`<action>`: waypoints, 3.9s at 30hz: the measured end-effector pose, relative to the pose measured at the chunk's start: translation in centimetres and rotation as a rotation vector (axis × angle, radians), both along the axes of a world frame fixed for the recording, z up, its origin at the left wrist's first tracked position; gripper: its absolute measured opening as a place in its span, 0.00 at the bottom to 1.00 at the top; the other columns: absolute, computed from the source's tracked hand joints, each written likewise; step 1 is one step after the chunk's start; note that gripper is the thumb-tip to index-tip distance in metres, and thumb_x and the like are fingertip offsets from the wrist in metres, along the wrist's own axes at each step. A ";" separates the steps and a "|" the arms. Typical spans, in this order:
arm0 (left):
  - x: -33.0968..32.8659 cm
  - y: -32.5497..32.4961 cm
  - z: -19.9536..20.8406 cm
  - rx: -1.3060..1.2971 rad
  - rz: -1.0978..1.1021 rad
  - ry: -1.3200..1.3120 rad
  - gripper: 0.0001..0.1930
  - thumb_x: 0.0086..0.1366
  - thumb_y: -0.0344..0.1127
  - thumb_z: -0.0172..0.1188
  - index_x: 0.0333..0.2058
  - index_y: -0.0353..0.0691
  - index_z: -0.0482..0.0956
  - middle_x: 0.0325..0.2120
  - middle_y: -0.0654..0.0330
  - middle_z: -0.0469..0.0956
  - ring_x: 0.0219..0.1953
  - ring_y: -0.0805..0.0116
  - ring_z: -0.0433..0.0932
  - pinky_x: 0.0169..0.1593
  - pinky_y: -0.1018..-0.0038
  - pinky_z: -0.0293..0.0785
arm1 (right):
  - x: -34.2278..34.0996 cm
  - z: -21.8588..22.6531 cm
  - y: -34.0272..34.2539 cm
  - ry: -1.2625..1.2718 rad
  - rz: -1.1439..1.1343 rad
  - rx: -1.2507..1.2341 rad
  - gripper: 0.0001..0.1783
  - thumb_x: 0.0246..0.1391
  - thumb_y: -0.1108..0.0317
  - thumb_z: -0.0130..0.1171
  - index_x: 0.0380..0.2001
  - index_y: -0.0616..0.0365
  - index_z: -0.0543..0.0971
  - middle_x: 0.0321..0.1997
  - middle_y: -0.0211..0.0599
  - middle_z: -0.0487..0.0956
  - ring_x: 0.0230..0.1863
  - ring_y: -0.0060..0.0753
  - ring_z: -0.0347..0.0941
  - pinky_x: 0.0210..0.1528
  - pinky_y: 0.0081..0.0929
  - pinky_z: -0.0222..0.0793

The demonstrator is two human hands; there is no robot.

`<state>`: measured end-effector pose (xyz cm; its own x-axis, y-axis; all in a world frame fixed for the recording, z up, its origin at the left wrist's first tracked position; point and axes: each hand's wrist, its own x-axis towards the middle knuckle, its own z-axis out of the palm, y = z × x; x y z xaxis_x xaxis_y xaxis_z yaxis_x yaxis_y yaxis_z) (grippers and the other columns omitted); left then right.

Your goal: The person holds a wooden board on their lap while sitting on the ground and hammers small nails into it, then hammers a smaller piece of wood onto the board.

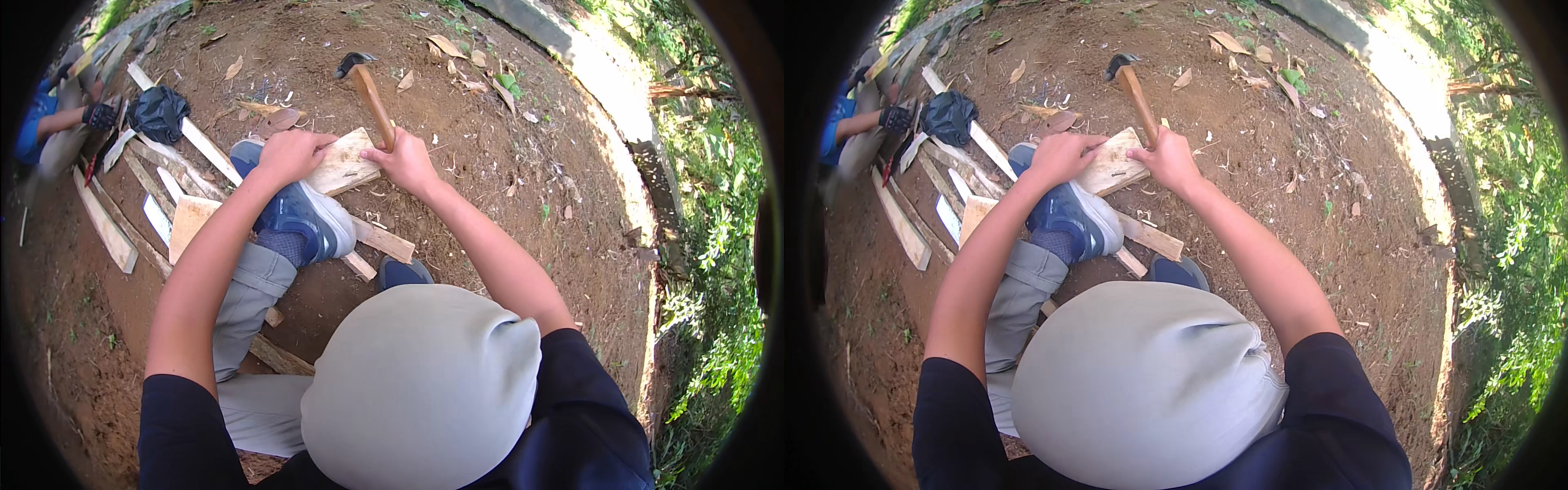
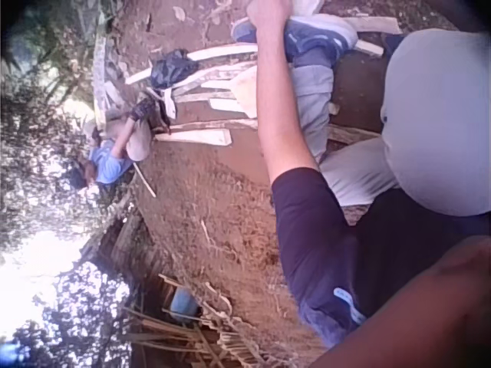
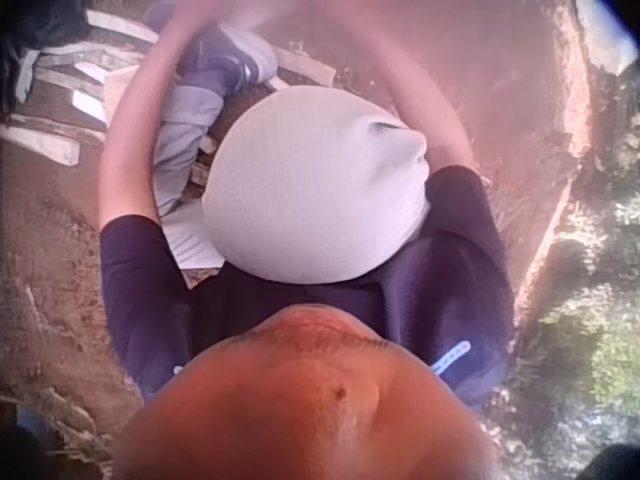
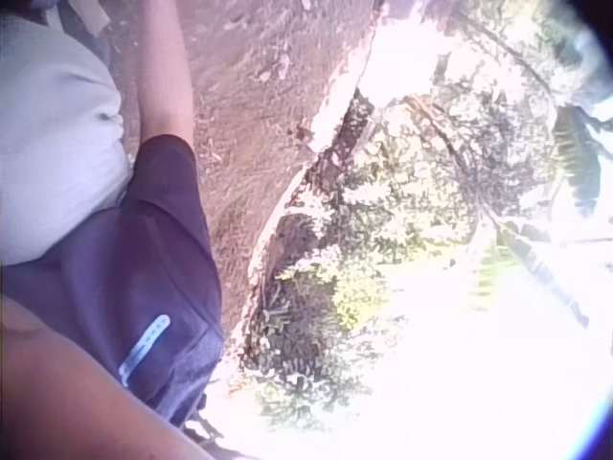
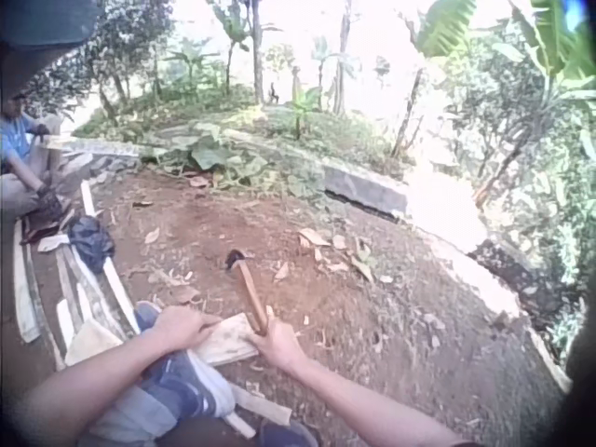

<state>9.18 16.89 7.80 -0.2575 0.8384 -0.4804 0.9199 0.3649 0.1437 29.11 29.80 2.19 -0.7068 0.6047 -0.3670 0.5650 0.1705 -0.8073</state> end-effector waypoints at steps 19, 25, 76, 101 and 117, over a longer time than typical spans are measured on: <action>3.7 -0.9 1.5 -0.058 0.016 -0.035 0.55 0.44 0.54 0.78 0.67 0.35 0.62 0.61 0.44 0.75 0.62 0.48 0.75 0.62 0.58 0.74 | -0.3 0.9 -2.4 0.192 -0.264 -0.487 0.24 0.47 0.69 0.74 0.43 0.70 0.74 0.40 0.53 0.82 0.39 0.47 0.85 0.34 0.40 0.83; 4.1 -0.8 1.6 -0.057 0.024 -0.022 0.54 0.45 0.53 0.77 0.67 0.36 0.62 0.59 0.45 0.76 0.62 0.48 0.76 0.62 0.58 0.75 | -0.4 -1.5 -2.7 0.438 -0.233 -0.757 0.23 0.53 0.73 0.71 0.45 0.74 0.70 0.40 0.47 0.78 0.35 0.41 0.85 0.25 0.31 0.85; 1.4 0.3 -2.7 0.101 0.171 -0.141 0.23 0.58 0.51 0.73 0.50 0.49 0.88 0.40 0.53 0.87 0.45 0.51 0.85 0.51 0.58 0.80 | 1.1 -1.0 -2.9 -0.141 -0.093 -0.031 0.27 0.55 0.55 0.74 0.44 0.62 0.71 0.40 0.49 0.84 0.45 0.55 0.83 0.49 0.50 0.76; -0.8 2.1 -2.7 0.006 0.137 -0.168 0.20 0.49 0.45 0.81 0.40 0.44 0.88 0.35 0.55 0.88 0.41 0.56 0.86 0.45 0.60 0.79 | 0.0 -2.0 -2.5 -0.053 -0.130 -0.018 0.29 0.50 0.56 0.80 0.38 0.65 0.72 0.31 0.43 0.82 0.33 0.43 0.81 0.38 0.41 0.77; -2.2 1.1 -3.4 0.061 0.268 -0.463 0.26 0.51 0.34 0.80 0.51 0.41 0.86 0.38 0.59 0.90 0.41 0.65 0.87 0.46 0.67 0.79 | 2.5 1.0 -1.1 -0.057 -0.189 -0.088 0.30 0.53 0.48 0.77 0.34 0.62 0.72 0.26 0.36 0.76 0.27 0.28 0.74 0.31 0.33 0.71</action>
